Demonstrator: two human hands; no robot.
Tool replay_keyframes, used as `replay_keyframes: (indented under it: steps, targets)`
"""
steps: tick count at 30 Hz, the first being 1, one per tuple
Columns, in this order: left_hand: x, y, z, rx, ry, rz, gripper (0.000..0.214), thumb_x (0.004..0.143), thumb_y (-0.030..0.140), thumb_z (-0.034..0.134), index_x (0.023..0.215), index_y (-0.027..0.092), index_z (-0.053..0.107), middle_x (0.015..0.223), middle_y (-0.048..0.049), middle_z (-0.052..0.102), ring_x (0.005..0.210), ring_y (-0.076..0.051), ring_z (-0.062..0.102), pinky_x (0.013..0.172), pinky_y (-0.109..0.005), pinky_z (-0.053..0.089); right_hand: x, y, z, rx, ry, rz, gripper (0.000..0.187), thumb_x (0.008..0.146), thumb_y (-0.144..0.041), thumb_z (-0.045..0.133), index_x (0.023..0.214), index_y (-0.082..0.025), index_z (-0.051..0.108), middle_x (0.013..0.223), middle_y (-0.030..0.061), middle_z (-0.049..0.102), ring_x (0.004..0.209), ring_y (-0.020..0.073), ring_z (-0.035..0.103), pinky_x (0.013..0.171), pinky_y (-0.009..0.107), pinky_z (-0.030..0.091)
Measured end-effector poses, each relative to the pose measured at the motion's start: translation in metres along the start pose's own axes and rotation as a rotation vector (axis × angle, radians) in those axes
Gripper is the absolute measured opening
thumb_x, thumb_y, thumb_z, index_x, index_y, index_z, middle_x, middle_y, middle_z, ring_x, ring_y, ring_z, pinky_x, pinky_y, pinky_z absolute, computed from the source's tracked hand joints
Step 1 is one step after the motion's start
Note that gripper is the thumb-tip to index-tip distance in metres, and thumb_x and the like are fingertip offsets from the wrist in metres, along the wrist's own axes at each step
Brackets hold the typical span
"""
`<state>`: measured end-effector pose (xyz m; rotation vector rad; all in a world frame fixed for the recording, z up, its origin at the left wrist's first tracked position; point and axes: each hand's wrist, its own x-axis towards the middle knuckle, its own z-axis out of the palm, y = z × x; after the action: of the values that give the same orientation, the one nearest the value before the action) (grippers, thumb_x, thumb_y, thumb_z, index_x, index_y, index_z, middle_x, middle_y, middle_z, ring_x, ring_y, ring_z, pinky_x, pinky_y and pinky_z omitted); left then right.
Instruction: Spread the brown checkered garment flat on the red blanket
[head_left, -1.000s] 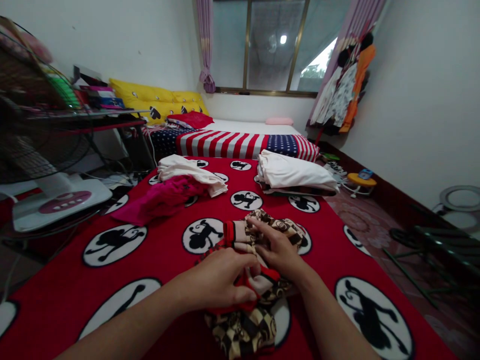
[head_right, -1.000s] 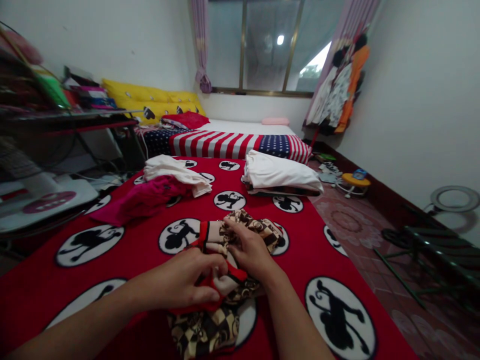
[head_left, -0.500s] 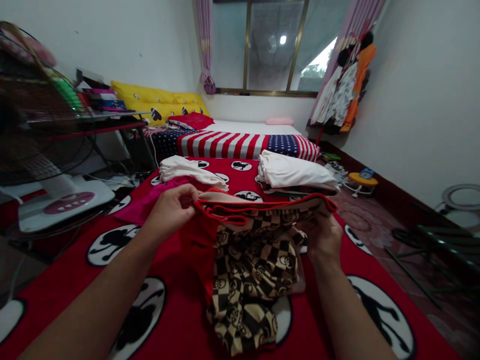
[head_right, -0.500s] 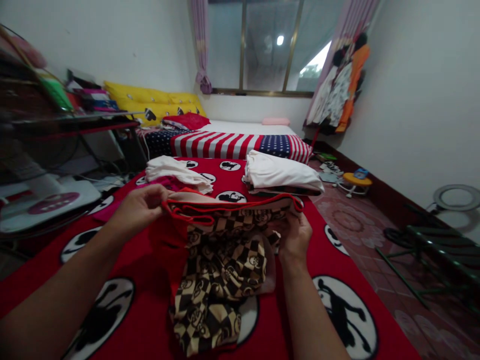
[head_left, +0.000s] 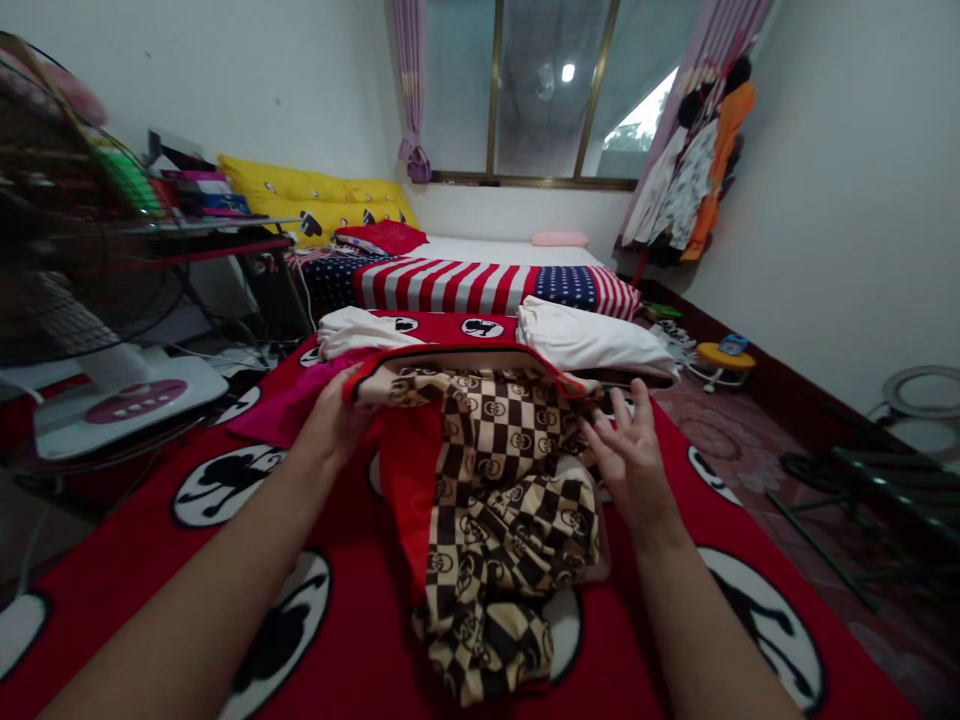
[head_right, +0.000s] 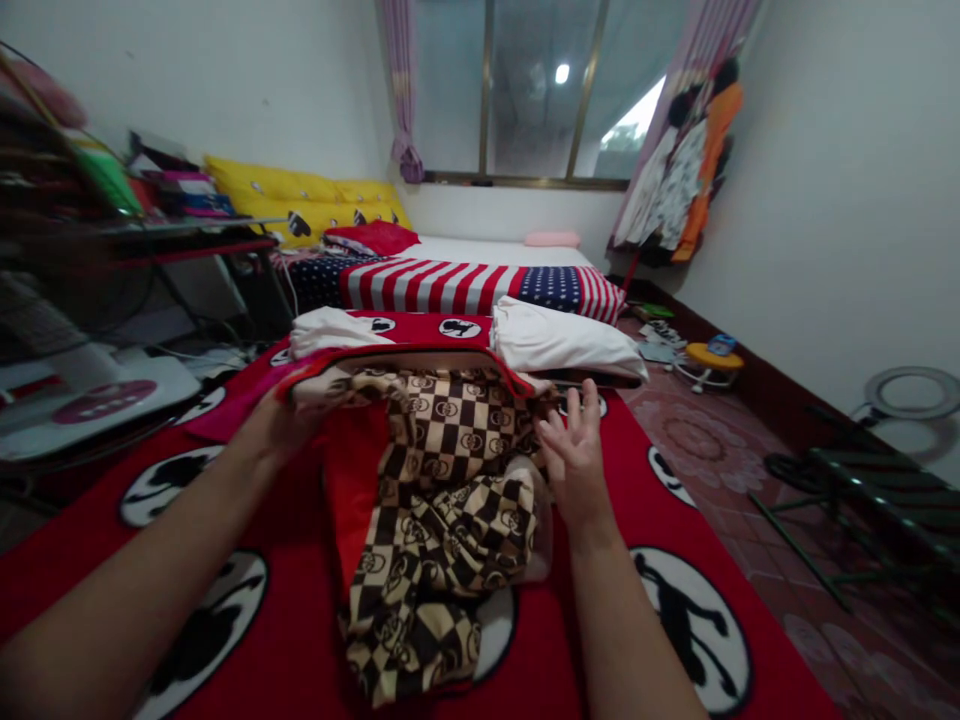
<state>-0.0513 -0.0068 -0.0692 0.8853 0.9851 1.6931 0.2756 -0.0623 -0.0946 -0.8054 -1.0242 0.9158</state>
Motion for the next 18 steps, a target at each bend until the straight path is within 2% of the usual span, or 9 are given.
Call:
replay_keyframes:
  steps: [2,4,5,7,9,12,15,16,18]
  targets:
    - [0.003,-0.007,-0.005,0.041,0.096,0.027,0.032,0.059,0.018,0.071,0.090,0.019,0.060,0.094,-0.0022,0.065,0.086,-0.016,0.064,0.074,-0.025,0.052,0.001,0.008,0.001,-0.018,0.015,0.042,0.093,0.068,-0.030,0.071,0.147,-0.038,0.021,0.159,0.0090,0.016,0.133,0.0239,0.044,0.105,0.043,0.040]
    - [-0.001,-0.008,-0.008,0.148,0.134,0.135,0.035,0.060,0.021,0.071,0.093,0.019,0.061,0.099,-0.0026,0.064,0.090,-0.015,0.063,0.075,-0.023,0.050,0.001,0.011,0.003,-0.077,0.013,0.048,0.082,0.070,-0.033,0.072,0.142,-0.033,0.033,0.156,0.0113,0.025,0.131,0.0247,0.047,0.104,0.043,0.041]
    - [-0.005,-0.007,-0.008,0.218,0.112,0.193,0.034,0.062,0.026,0.071,0.094,0.018,0.062,0.100,-0.0038,0.065,0.091,-0.016,0.063,0.074,-0.023,0.050,0.000,0.010,0.004,-0.123,0.021,0.034,0.076,0.070,-0.034,0.073,0.138,-0.030,0.040,0.152,0.0121,0.033,0.129,0.0252,0.049,0.103,0.043,0.042]
    - [-0.014,-0.007,-0.006,0.358,-0.002,0.239,0.033,0.067,0.035,0.070,0.093,0.016,0.063,0.098,-0.0069,0.067,0.088,-0.019,0.064,0.070,-0.025,0.050,-0.003,0.006,0.007,-0.214,0.048,0.008,0.064,0.067,-0.037,0.076,0.126,-0.025,0.052,0.139,0.0128,0.051,0.120,0.0261,0.056,0.099,0.043,0.046]
    - [-0.026,-0.012,-0.001,0.478,-0.184,0.168,0.037,0.070,0.043,0.068,0.093,0.015,0.064,0.093,-0.0096,0.069,0.079,-0.021,0.065,0.063,-0.027,0.049,-0.006,0.000,0.011,-0.268,0.049,0.035,0.050,0.067,-0.041,0.076,0.111,-0.020,0.062,0.118,0.0118,0.066,0.105,0.0254,0.064,0.091,0.042,0.050]
    - [-0.045,-0.028,0.010,0.702,-0.463,0.083,0.052,0.072,0.049,0.067,0.112,0.017,0.062,0.097,-0.0110,0.069,0.073,-0.021,0.065,0.063,-0.030,0.050,-0.009,-0.002,0.015,-0.321,-0.009,0.135,0.038,0.069,-0.046,0.073,0.093,-0.016,0.068,0.094,0.0102,0.072,0.082,0.0226,0.067,0.078,0.038,0.054]
    - [-0.061,-0.045,0.018,1.063,-0.597,0.212,0.072,0.067,0.047,0.073,0.132,0.026,0.053,0.110,-0.0098,0.065,0.082,-0.023,0.064,0.074,-0.033,0.049,-0.008,0.005,0.010,-0.473,0.051,0.102,0.041,0.071,-0.045,0.069,0.099,-0.015,0.068,0.099,0.0122,0.070,0.072,0.0202,0.066,0.068,0.036,0.053]
    - [-0.064,-0.048,0.019,1.184,-0.611,0.268,0.072,0.066,0.044,0.074,0.133,0.027,0.053,0.111,-0.0095,0.065,0.086,-0.024,0.063,0.076,-0.033,0.048,-0.006,0.008,0.006,-0.566,0.099,0.053,0.042,0.072,-0.044,0.068,0.103,-0.015,0.067,0.104,0.0132,0.068,0.071,0.0195,0.065,0.067,0.035,0.053]
    - [-0.065,-0.050,0.020,1.360,-0.635,0.334,0.057,0.069,0.034,0.070,0.125,0.026,0.060,0.105,-0.0088,0.066,0.088,-0.024,0.062,0.075,-0.031,0.046,-0.002,0.014,-0.003,-0.780,0.190,-0.044,0.043,0.072,-0.041,0.066,0.107,-0.016,0.066,0.114,0.0149,0.063,0.068,0.0179,0.063,0.068,0.035,0.052]
